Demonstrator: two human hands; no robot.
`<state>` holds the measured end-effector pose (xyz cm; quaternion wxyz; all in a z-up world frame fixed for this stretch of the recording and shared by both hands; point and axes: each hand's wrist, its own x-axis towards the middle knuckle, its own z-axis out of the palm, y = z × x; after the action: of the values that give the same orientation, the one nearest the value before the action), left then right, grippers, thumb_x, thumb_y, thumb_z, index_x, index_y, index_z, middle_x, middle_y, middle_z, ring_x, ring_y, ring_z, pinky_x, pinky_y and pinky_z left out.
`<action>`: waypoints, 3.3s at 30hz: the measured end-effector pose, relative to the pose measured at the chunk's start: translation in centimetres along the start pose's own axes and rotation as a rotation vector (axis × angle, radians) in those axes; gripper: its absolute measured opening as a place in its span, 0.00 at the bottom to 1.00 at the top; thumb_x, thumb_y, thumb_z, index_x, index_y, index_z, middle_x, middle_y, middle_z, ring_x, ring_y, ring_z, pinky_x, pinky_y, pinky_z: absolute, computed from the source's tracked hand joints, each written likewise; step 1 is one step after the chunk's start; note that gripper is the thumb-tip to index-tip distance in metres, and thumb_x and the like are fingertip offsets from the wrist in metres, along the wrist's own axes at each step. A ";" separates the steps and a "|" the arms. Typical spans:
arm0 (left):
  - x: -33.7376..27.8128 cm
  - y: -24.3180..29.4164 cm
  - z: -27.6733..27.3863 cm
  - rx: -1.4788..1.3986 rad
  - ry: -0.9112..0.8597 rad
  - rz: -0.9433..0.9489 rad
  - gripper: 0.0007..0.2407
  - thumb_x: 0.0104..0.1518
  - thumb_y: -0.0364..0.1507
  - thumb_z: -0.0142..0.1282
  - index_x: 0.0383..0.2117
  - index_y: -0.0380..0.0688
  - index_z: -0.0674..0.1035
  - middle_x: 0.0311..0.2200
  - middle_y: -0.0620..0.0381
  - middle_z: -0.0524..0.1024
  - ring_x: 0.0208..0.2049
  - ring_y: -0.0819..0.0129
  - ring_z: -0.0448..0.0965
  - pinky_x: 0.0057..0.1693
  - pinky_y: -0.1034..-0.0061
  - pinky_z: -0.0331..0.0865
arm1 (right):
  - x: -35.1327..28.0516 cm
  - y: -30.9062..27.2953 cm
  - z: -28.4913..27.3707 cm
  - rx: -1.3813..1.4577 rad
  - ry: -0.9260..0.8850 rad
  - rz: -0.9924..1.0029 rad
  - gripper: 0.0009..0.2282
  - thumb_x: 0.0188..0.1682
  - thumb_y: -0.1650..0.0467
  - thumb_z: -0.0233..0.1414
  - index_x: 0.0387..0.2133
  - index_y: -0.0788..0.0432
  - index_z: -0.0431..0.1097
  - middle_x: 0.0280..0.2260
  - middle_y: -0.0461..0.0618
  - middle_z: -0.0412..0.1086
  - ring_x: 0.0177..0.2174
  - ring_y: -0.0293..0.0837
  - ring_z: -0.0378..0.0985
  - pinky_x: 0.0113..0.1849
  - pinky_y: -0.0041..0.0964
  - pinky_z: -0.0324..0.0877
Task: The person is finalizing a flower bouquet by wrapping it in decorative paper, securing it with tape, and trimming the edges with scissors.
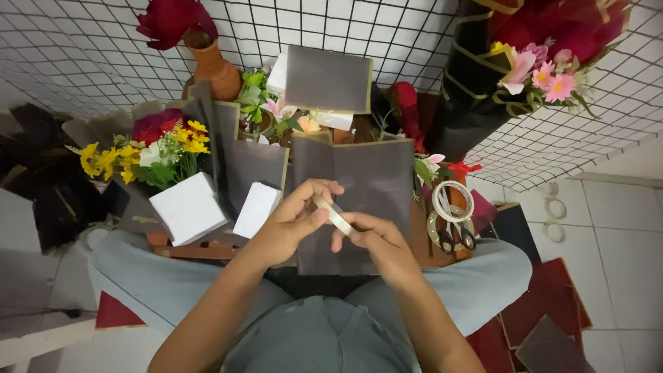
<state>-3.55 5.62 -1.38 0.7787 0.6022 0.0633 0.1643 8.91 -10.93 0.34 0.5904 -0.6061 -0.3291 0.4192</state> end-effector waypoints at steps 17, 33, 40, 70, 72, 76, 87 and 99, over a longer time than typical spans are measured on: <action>0.5 -1.4 -0.6 -0.568 -0.031 -0.115 0.08 0.66 0.37 0.47 0.41 0.48 0.66 0.53 0.50 0.71 0.60 0.62 0.70 0.63 0.53 0.64 | 0.4 3.7 -2.8 0.113 -0.141 -0.281 0.13 0.46 0.78 0.47 0.40 0.75 0.75 0.22 0.61 0.72 0.30 0.47 0.72 0.37 0.42 0.67; 0.7 -3.2 -0.9 -0.699 -0.018 -0.176 0.07 0.66 0.35 0.46 0.40 0.47 0.68 0.50 0.49 0.72 0.60 0.51 0.71 0.60 0.41 0.67 | 0.2 3.3 -2.2 0.094 0.022 -0.168 0.11 0.44 0.81 0.50 0.38 0.73 0.77 0.22 0.59 0.74 0.29 0.44 0.73 0.35 0.40 0.72; 1.1 -2.9 -0.5 -0.747 0.004 -0.187 0.07 0.66 0.35 0.47 0.39 0.46 0.71 0.48 0.50 0.77 0.57 0.50 0.75 0.58 0.40 0.69 | 0.7 2.7 -1.5 0.029 0.189 -0.085 0.16 0.38 0.84 0.43 0.33 0.71 0.80 0.17 0.55 0.71 0.25 0.42 0.72 0.32 0.34 0.70; -1.7 0.7 3.4 0.433 0.151 0.093 0.08 0.61 0.24 0.53 0.40 0.37 0.84 0.33 0.48 0.86 0.44 0.49 0.85 0.61 0.50 0.67 | 1.1 -3.4 -0.4 -0.619 0.227 -0.732 0.11 0.44 0.74 0.62 0.40 0.61 0.78 0.48 0.58 0.73 0.44 0.58 0.79 0.46 0.51 0.75; -1.8 -0.6 3.8 0.384 0.243 0.053 0.09 0.59 0.25 0.55 0.43 0.41 0.84 0.36 0.53 0.87 0.49 0.58 0.84 0.64 0.54 0.63 | 0.5 -1.9 0.0 -0.687 0.394 -0.709 0.10 0.44 0.73 0.63 0.39 0.60 0.77 0.44 0.56 0.73 0.45 0.59 0.78 0.47 0.53 0.72; -2.3 0.3 5.5 0.462 0.279 0.093 0.09 0.60 0.24 0.55 0.44 0.41 0.83 0.37 0.50 0.88 0.48 0.54 0.84 0.68 0.49 0.53 | -0.1 -1.8 0.9 -0.676 0.382 -0.688 0.09 0.45 0.74 0.62 0.39 0.59 0.77 0.39 0.52 0.73 0.41 0.54 0.80 0.44 0.48 0.75; -2.9 0.0 6.5 0.439 0.312 0.185 0.12 0.59 0.23 0.52 0.48 0.32 0.76 0.39 0.50 0.85 0.37 0.67 0.85 0.44 0.79 0.75 | -0.3 -2.5 1.1 -0.809 0.360 -0.709 0.11 0.38 0.79 0.63 0.35 0.63 0.75 0.39 0.51 0.73 0.36 0.46 0.76 0.38 0.35 0.72; -3.0 2.4 6.3 0.380 0.187 0.148 0.09 0.58 0.19 0.49 0.43 0.35 0.77 0.34 0.52 0.81 0.32 0.69 0.80 0.42 0.78 0.74 | -1.1 -3.6 -0.4 -0.902 0.291 -0.655 0.14 0.38 0.75 0.62 0.39 0.61 0.74 0.41 0.51 0.71 0.39 0.46 0.75 0.41 0.35 0.71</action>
<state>-4.93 -0.61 2.30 0.6279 0.7231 0.1207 0.2613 9.18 -11.80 3.97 0.4119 -0.7158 -0.5612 -0.0550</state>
